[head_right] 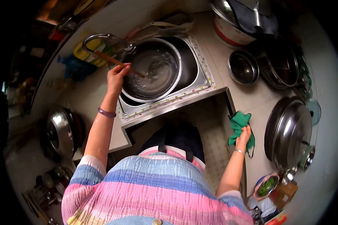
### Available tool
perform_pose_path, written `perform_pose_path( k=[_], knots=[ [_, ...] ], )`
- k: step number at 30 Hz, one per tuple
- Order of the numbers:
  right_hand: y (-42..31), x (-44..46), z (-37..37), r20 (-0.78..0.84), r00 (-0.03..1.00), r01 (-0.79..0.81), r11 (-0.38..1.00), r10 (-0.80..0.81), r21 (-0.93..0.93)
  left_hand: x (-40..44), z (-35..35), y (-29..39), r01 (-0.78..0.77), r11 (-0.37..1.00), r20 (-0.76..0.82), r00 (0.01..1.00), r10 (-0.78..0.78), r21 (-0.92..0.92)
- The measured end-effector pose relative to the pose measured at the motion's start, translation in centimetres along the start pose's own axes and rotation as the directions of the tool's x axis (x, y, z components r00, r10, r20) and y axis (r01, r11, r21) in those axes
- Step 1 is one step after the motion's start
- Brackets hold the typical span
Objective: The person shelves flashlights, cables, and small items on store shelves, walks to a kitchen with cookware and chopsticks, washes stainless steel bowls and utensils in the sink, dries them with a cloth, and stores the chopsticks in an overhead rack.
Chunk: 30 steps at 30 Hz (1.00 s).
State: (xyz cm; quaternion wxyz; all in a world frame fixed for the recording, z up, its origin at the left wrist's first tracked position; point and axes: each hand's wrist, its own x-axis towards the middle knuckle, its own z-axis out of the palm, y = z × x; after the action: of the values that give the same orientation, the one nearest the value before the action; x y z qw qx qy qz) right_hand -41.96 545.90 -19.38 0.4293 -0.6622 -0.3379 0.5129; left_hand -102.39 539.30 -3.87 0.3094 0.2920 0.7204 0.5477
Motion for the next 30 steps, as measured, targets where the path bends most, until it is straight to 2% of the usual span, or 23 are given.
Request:
perform_pose_path(
  k=[1,2,5,7,9,10,11,12,13,14,15,16,17,19,20,21,22,25,26,27,30],
  knots=[
    [-4.7,-2.7,3.1,0.161,0.984,-0.126,0.929,0.073,0.348,0.0,0.3,0.7,0.01,0.999,-0.003,1.0,-0.01,-0.034],
    [-5.9,-3.1,4.1,0.27,0.962,-0.152,0.896,0.037,0.418,0.1,0.6,1.6,0.014,0.997,-0.002,1.0,-0.014,-0.07],
    [-14.7,-7.2,11.8,0.514,0.85,-0.196,0.836,-0.115,0.512,-0.4,1.7,4.5,-0.006,0.989,0.02,1.0,0.009,-0.15],
    [-20.7,-9.9,18.4,0.677,0.674,-0.131,0.854,-0.296,0.504,-0.7,2.9,6.1,-0.024,0.982,0.059,0.998,0.036,-0.187],
    [-22.8,-12.1,24.8,0.673,0.618,0.018,0.863,-0.406,0.505,-1.5,4.6,8.0,-0.065,0.973,0.096,0.991,0.088,-0.222],
    [-24.4,-13.5,28.4,0.666,0.491,0.402,0.824,-0.562,0.399,-2.5,5.6,9.9,-0.083,0.97,0.103,0.989,0.109,-0.229],
    [-25.7,-14.9,31.8,0.68,0.299,0.722,0.624,-0.67,0.297,-3.4,6.5,11.7,-0.108,0.968,0.093,0.987,0.132,-0.226],
    [-25.5,-15.8,34.8,0.591,0.182,0.907,0.367,-0.786,0.208,-3.4,6.9,11.8,-0.187,0.976,0.059,0.979,0.194,-0.114],
    [-24.4,-16.8,37.4,0.503,0.019,0.992,0.079,-0.864,0.099,-3.4,6.9,11.8,-0.248,0.969,0.016,0.969,0.248,0.009],
    [-22.7,-15.7,39.1,0.536,0.045,0.969,0.168,-0.843,0.183,-4.5,6.3,14.2,-0.192,0.98,-0.028,0.981,0.191,-0.052],
    [-23.4,-17.0,39.1,0.671,0.161,0.928,0.342,-0.724,0.145,-4.5,5.2,14.2,-0.171,0.985,-0.099,0.981,0.169,-0.017],
    [-22.5,-16.3,40.3,0.663,0.046,0.931,0.273,-0.747,0.243,-4.3,4.7,13.7,-0.294,0.955,-0.213,0.931,0.297,0.049],
    [-22.8,-17.1,41.0,0.666,-0.053,0.906,0.244,-0.744,0.346,-4.7,3.4,13.9,-0.327,0.945,-0.181,0.931,0.317,-0.025],
    [-23.4,-18.5,42.3,0.652,-0.25,0.814,0.209,-0.716,0.542,-6.1,1.1,13.2,-0.318,0.945,-0.251,0.923,0.292,-0.071],
    [-22.7,-17.8,43.3,0.686,-0.38,0.804,0.146,-0.62,0.577,-7.1,-0.2,12.8,-0.335,0.936,-0.306,0.907,0.29,-0.105],
    [-22.7,-18.5,43.7,0.8,-0.352,0.734,0.386,-0.486,0.558,-8.1,-1.6,12.4,-0.357,0.923,-0.35,0.89,0.291,-0.141],
    [-20.6,-18.9,45.1,0.788,-0.31,0.619,0.516,-0.532,0.592,-9.3,-3.2,12.0,-0.35,0.924,-0.386,0.882,0.27,-0.155],
    [-19.3,-23.5,46.4,0.915,-0.273,0.378,0.842,-0.297,0.386,-12.8,-7.5,11.2,-0.359,0.915,-0.485,0.842,0.234,-0.182],
    [-19.1,-25.6,47.0,0.903,-0.368,0.284,0.899,-0.22,0.334,-14.3,-9.4,11.1,-0.331,0.912,-0.496,0.85,0.176,-0.243],
    [-18.0,-27.5,47.6,0.894,-0.408,0.231,0.926,-0.187,0.299,-16.2,-11.3,11.0,-0.305,0.901,-0.499,0.858,0.12,-0.309],
    [-14.6,-34.4,48.3,0.865,-0.489,0.056,0.987,-0.107,0.153,-21.8,-16.9,9.2,-0.323,0.887,-0.588,0.805,0.075,-0.33]
  ],
)
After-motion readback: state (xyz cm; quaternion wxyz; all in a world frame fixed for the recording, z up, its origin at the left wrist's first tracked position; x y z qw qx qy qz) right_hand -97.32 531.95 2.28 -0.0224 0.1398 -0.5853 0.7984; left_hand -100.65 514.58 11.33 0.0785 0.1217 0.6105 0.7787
